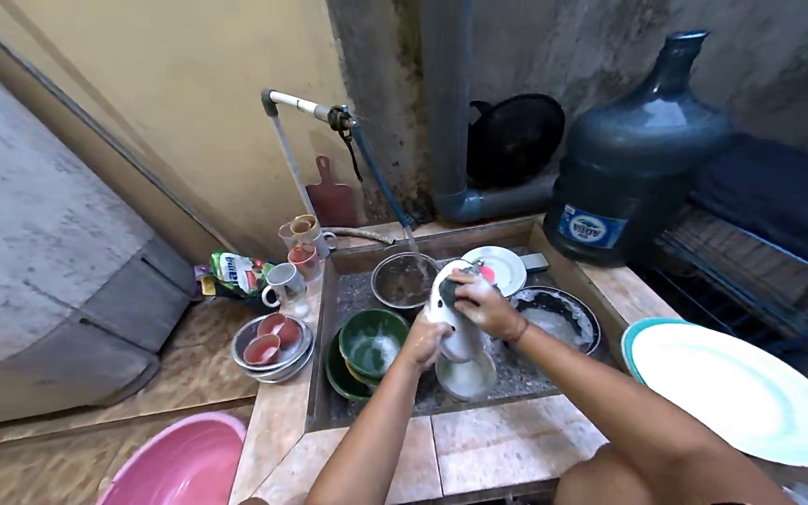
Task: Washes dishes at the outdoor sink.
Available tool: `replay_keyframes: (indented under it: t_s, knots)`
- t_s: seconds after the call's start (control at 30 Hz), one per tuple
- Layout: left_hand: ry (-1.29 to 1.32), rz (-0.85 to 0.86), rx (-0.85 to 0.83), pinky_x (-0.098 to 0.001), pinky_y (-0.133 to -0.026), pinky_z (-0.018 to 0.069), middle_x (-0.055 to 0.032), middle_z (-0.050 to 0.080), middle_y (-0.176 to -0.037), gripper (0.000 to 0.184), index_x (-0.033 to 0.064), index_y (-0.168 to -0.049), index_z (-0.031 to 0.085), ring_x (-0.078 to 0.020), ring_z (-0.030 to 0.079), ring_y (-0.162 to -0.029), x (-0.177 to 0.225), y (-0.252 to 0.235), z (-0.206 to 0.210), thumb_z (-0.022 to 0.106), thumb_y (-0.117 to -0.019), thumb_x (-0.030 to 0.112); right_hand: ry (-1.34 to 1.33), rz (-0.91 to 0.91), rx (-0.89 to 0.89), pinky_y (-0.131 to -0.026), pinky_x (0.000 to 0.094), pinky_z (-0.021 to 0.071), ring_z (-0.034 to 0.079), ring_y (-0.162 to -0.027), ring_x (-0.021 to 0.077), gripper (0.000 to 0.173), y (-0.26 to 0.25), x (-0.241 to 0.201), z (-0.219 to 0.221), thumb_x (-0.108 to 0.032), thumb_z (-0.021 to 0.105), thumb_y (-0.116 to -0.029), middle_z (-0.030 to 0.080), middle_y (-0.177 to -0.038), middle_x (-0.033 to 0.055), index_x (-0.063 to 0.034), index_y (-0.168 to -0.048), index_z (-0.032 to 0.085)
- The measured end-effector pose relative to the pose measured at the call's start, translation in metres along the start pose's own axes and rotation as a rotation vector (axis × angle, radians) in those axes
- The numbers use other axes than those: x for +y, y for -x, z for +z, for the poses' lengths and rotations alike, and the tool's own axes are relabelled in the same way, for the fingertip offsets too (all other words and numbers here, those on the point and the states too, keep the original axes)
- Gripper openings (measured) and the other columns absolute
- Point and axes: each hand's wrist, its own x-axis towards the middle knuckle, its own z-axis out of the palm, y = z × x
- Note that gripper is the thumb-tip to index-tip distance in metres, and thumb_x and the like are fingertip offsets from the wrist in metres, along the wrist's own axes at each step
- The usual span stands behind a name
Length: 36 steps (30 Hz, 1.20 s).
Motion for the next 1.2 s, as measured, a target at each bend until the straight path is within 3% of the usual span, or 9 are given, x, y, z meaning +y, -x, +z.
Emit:
replay_keyframes:
  t_s: [0.13,0.23,0.4,0.63,0.8,0.9,1.03,1.1,1.2]
  knots:
    - [-0.405,-0.045,-0.034,-0.0308,-0.092,0.0556,-0.0109,0.071,-0.106,0.027,-0.0079,-0.119,0.063,-0.0103,0.067,-0.098,-0.002,0.009,0.005,0.066,-0.0937,0.001,0.168,-0.291,-0.031,-0.109,0.0571,0.0458,0.062,-0.126,0.0395,0.020,-0.004,-0.015,0.012,-0.016,0.061,-0.0976,0.072,-0.122,0.0192,-0.0045,-0.100,0.077]
    - [-0.354,0.035,-0.133,-0.0312,-0.095,0.0559,-0.0163,0.065,-0.121,0.057,-0.0093,-0.138,0.048,-0.0126,0.066,-0.106,-0.001,0.004,0.007,0.060,-0.0830,-0.008,0.278,-0.097,0.080,-0.101,0.0586,0.0490,0.067,-0.112,0.0363,0.038,-0.014,0.000,0.000,-0.031,0.050,-0.1007,0.074,-0.106,0.0174,-0.0047,-0.095,0.077]
    - [-0.364,0.179,-0.054,-0.0272,-0.097,0.0563,-0.0129,0.069,-0.114,0.046,-0.0113,-0.129,0.053,-0.0084,0.068,-0.105,-0.005,0.002,0.012,0.069,-0.0860,-0.005,0.490,-0.206,0.139,-0.087,0.0593,0.0541,0.072,-0.094,0.0353,0.037,-0.012,-0.019,0.011,-0.035,0.054,-0.0992,0.075,-0.089,0.0141,-0.0083,-0.083,0.073]
    - [-0.524,0.189,-0.193,-0.0300,-0.092,0.0558,-0.0160,0.070,-0.111,0.039,-0.0093,-0.126,0.062,-0.0116,0.067,-0.098,0.008,0.008,0.008,0.062,-0.0886,0.002,0.171,0.440,0.219,-0.097,0.0522,0.0518,0.069,-0.104,0.0334,0.037,-0.013,0.010,-0.039,-0.021,0.048,-0.1029,0.072,-0.103,0.0232,0.0066,-0.104,0.072]
    - [-0.746,0.313,-0.089,-0.0357,-0.103,0.0526,-0.0187,0.071,-0.116,0.039,-0.0077,-0.123,0.065,-0.0191,0.068,-0.111,0.015,-0.005,0.020,0.071,-0.0896,0.013,0.553,0.073,-0.037,-0.079,0.0605,0.0553,0.072,-0.092,0.0406,0.045,-0.014,-0.032,-0.014,-0.035,0.047,-0.1011,0.072,-0.087,0.0205,-0.0004,-0.082,0.070]
    - [-0.792,0.392,-0.065,-0.0376,-0.088,0.0563,-0.0160,0.072,-0.100,0.028,-0.0062,-0.110,0.069,-0.0186,0.069,-0.092,0.020,-0.005,0.020,0.067,-0.0890,0.012,0.490,0.008,0.087,-0.074,0.0581,0.0567,0.072,-0.085,0.0377,0.036,-0.022,-0.015,-0.026,-0.025,0.052,-0.0984,0.071,-0.081,0.0183,-0.0005,-0.081,0.071]
    - [-0.645,0.515,0.003,-0.0269,-0.068,0.0533,-0.0067,0.064,-0.076,0.017,-0.0053,-0.090,0.066,-0.0080,0.061,-0.070,0.028,0.009,0.030,0.068,-0.0862,0.011,-0.056,0.644,0.372,-0.089,0.0447,0.0521,0.065,-0.095,0.0246,0.034,-0.015,0.029,-0.042,-0.016,0.042,-0.1084,0.068,-0.099,0.0193,0.0079,-0.107,0.067]
    - [-0.488,0.609,0.078,-0.0241,-0.069,0.0552,-0.0046,0.066,-0.076,0.014,-0.0050,-0.087,0.066,-0.0046,0.063,-0.070,0.029,0.009,0.043,0.069,-0.0847,0.009,-0.234,0.980,0.368,-0.106,0.0452,0.0453,0.060,-0.120,0.0306,0.039,-0.005,0.028,-0.035,-0.011,0.034,-0.1118,0.061,-0.130,0.0288,0.0121,-0.137,0.053]
    - [-0.296,0.700,0.223,-0.0253,-0.072,0.0596,-0.0070,0.071,-0.078,0.014,-0.0078,-0.088,0.069,-0.0052,0.068,-0.072,0.016,-0.013,0.058,0.068,-0.0839,0.006,-0.555,1.133,0.585,-0.093,0.0384,0.0518,0.061,-0.109,0.0200,0.040,-0.008,0.008,0.004,-0.021,0.030,-0.1133,0.062,-0.124,0.0159,-0.0001,-0.139,0.052]
